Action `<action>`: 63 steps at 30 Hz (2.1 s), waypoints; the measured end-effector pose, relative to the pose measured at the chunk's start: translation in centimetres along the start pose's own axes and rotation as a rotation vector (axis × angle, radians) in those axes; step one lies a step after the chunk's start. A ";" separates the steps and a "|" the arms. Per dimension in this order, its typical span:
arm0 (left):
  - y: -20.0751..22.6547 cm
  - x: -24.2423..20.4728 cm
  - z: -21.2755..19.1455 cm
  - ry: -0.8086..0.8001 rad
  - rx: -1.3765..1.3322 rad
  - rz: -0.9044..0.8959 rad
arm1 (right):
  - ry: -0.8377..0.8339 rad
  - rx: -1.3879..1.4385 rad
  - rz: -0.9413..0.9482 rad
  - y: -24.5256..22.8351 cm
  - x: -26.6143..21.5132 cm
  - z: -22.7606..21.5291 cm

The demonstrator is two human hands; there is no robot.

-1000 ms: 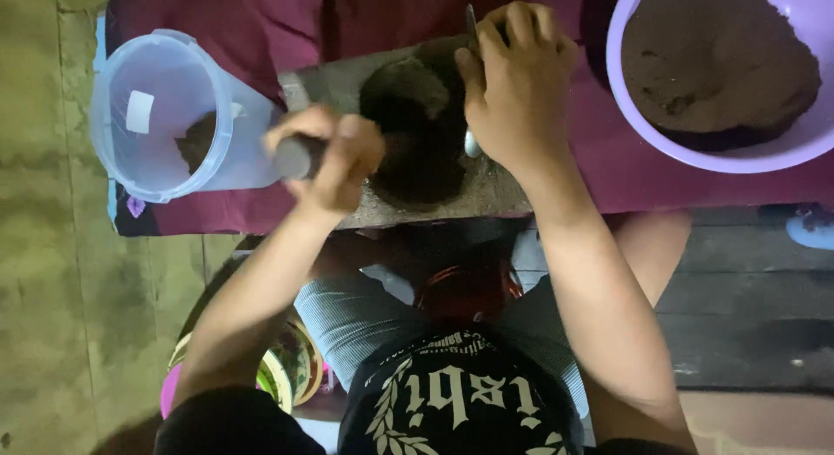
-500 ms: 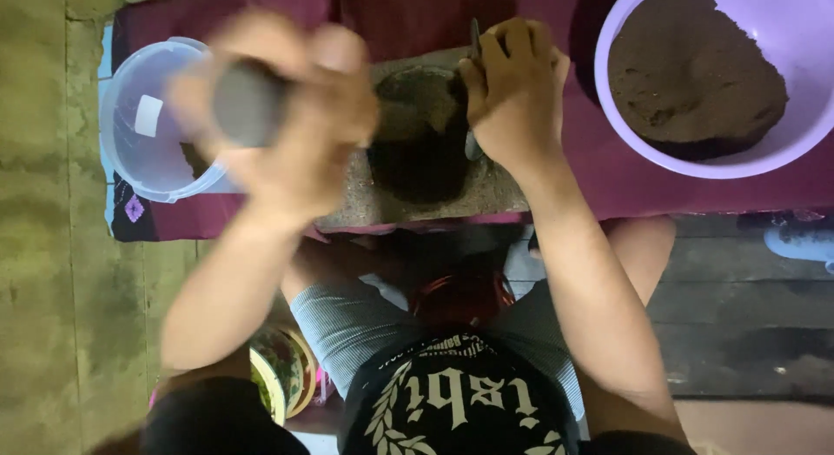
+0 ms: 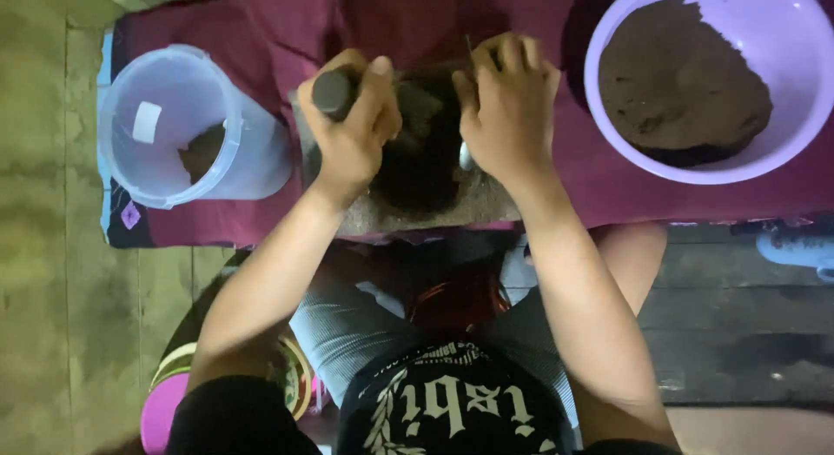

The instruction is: Grinding a dark brown substance into a fine powder using a stone mortar and pestle, then collecting it with a spoon.

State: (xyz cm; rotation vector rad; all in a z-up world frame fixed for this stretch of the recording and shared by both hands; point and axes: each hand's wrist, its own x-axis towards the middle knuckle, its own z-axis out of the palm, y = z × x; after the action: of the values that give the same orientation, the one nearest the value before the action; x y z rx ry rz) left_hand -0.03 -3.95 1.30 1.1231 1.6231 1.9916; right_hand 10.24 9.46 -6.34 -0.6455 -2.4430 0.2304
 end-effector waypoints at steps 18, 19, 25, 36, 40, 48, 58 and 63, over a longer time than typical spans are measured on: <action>7.6 2.0 -3.8 -0.562 -0.439 0.129 | -0.009 0.139 -0.042 0.4 -0.2 0.0; 6.9 1.5 -2.2 -0.248 -0.365 0.171 | -0.014 0.131 -0.040 0.4 -0.2 0.1; -1.0 0.6 1.2 -0.113 0.077 0.307 | -0.024 0.116 -0.003 0.1 -0.1 0.1; 7.3 0.9 1.2 -0.095 0.189 0.348 | -0.032 0.099 -0.003 0.4 -0.2 0.0; 11.1 0.6 1.5 0.006 0.034 0.422 | -0.012 0.124 -0.038 0.2 -0.3 -0.3; -2.4 0.9 2.0 -0.012 0.162 0.271 | 0.000 0.150 -0.032 -0.1 0.4 -0.5; 2.8 0.9 1.6 -0.192 0.075 0.358 | 0.007 0.160 0.009 -0.5 -0.2 -0.8; 9.8 0.1 0.8 -0.083 0.184 0.395 | -0.042 0.177 -0.019 0.4 -0.1 -0.5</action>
State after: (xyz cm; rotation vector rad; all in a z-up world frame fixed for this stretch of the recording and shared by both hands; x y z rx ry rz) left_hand 2.59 -6.20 10.53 1.6843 1.6699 2.0158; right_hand 10.80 9.77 -6.12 -0.5448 -2.4329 0.4514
